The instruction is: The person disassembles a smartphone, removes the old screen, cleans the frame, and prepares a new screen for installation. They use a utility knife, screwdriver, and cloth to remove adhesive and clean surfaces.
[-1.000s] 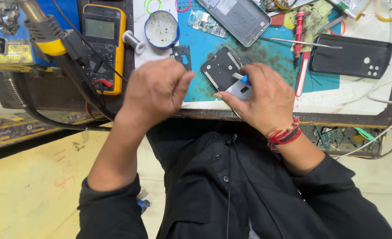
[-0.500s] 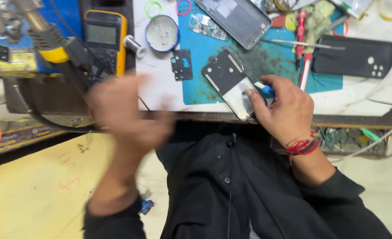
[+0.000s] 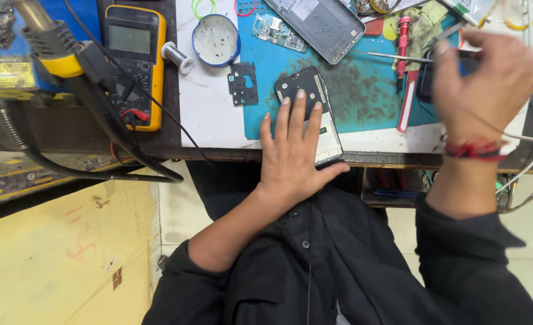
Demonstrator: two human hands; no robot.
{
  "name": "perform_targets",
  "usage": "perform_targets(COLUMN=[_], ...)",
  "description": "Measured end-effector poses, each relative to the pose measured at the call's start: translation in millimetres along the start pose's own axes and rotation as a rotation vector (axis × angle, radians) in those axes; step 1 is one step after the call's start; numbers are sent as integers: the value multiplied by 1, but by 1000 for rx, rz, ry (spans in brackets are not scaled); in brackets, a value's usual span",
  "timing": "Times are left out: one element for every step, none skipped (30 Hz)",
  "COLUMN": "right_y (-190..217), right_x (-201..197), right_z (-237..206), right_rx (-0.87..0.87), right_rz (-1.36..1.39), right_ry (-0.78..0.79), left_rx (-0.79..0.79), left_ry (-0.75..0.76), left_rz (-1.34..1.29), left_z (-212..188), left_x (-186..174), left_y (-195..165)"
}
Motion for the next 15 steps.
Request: perform_targets(right_y=[-15, -29, -40, -50, -57, -62, -66, -68, -68, -68, -66, -65, -64, -63, -63], right_x=[6, 14, 21, 28, 35, 38, 40, 42, 42, 42, 41, 41, 41, 42, 44], right_z=[4, 9, 13, 16, 20, 21, 21, 21, 21, 20, 19, 19, 18, 18, 19], right_rx=[10, 82, 102, 122, 91, 78, 65, 68, 38, 9, -49, -64, -78, -51, -19], right_rz=[24, 119, 122, 124, 41, -6, -52, -60, -88, -116, -168, -187, -207, -188, -160], right_ry=[-7, 18, 38, 57, 71, 87, 103, 121, 103, 84, 31, 2, -27, -32, -26], left_rx=[15, 44, 74, 106, 162, 215, 263, 290, 314, 340, 328, 323, 322, 340, 354], left_ry=[8, -9, -28, -47, -71, -95, -119, -133, -151, -164, -184, -200, -214, -231, -246], left_rz=[13, 19, 20, 20, 2, -15, -29, -61, -93, -122, -176, -233, -290, -336, -383], left_z=[-2, -4, -6, -7, -8, -9, -10, -12, -13, -15, -17, -19, -20, -20, -21], left_x=[4, 5, 6, 6, 4, 2, -2, -6, -10, -16, -20, -24, -27, -29, -31], left_y=[0, 1, 1, 2, 2, 4, 7, 11, 16, 22, 26, 31, 35, 37, 39])
Point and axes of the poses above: each hand's wrist, its own z-axis towards the middle knuckle, its own x-axis out of the palm, y = z × x, the point moved 1 cm from there along z, towards the middle knuckle, and after that the axes turned 2 degrees about z, right-handed, at the moved point
